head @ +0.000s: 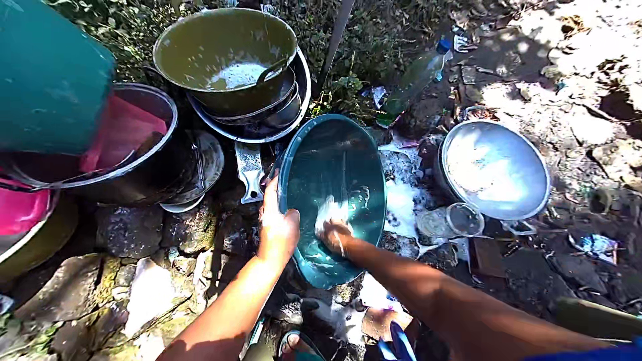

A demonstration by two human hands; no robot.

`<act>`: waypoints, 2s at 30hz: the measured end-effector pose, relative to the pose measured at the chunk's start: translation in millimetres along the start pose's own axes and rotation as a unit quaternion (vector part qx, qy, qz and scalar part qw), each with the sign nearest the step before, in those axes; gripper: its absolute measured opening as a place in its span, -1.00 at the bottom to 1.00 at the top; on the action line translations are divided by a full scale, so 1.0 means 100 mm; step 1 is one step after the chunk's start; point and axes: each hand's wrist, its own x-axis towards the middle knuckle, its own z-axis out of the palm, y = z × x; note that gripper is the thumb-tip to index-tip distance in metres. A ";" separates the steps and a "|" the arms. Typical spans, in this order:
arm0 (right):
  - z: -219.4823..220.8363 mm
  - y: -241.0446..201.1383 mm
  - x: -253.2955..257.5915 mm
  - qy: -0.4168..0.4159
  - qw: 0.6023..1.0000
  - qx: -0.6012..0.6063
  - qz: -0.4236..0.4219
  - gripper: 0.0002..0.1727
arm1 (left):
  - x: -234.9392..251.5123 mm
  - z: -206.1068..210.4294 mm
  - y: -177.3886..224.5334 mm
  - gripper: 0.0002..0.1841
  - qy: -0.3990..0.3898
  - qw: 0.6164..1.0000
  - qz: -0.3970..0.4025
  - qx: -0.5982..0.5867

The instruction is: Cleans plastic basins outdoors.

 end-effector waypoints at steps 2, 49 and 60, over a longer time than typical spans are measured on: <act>0.08 -0.62 -0.39 0.010 0.988 0.119 -0.100 -0.43 | -0.04 0.02 -0.03 -0.16 0.000 1.000 0.018 -0.004; -2.50 0.99 0.25 0.312 0.766 -0.401 -0.393 -0.39 | 0.03 0.22 0.27 -0.28 -0.034 0.971 0.096 0.215; -0.21 -0.87 -0.50 0.157 0.874 0.409 -0.208 -0.41 | 0.06 0.31 0.16 -0.41 0.031 0.997 0.047 0.048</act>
